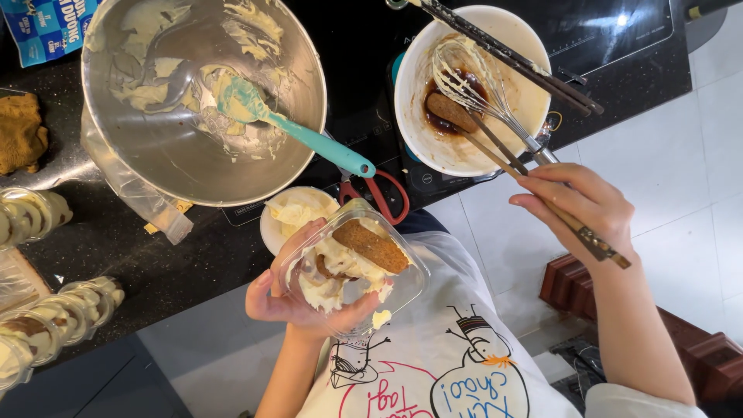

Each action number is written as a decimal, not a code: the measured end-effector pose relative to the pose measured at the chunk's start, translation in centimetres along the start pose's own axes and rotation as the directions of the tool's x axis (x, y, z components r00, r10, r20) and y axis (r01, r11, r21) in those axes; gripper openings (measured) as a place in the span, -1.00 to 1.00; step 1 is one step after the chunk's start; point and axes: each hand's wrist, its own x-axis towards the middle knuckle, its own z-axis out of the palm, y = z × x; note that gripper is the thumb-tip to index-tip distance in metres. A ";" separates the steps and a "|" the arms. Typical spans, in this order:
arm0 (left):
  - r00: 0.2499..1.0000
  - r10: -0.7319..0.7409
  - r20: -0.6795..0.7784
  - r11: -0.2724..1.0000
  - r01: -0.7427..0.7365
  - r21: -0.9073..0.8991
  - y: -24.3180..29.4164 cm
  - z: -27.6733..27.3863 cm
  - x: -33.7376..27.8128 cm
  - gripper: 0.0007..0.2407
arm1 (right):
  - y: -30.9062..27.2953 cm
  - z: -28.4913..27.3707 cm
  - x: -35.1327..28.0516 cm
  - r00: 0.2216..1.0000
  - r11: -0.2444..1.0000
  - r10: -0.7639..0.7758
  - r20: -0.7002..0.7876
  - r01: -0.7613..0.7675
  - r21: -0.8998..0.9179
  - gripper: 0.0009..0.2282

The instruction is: Assembling tiramisu by layering ladyfingers dipped in coffee with cream in a container.

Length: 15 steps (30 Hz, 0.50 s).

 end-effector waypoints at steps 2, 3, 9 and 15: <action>1.000 -0.003 0.002 1.000 0.003 -0.011 0.0 0.0 0.0 -0.05 | -0.1 -0.1 0.1 1.000 1.000 0.005 -0.014 -0.004 0.018 -0.78; 1.000 -0.006 -0.005 1.000 0.006 -0.013 0.0 0.0 0.0 -0.05 | -0.3 -0.3 0.3 1.000 1.000 0.010 -0.008 -0.010 0.004 -0.77; 1.000 -0.003 -0.013 1.000 0.003 -0.023 -0.1 0.0 0.1 -0.05 | -0.4 0.4 0.8 0.997 0.996 -0.063 0.043 0.065 -0.054 -0.77; 1.000 -0.027 -0.011 0.999 0.026 -0.018 -0.1 0.0 0.1 -0.05 | 0.9 0.2 -0.1 1.000 0.999 -0.001 -0.014 0.001 0.035 -0.82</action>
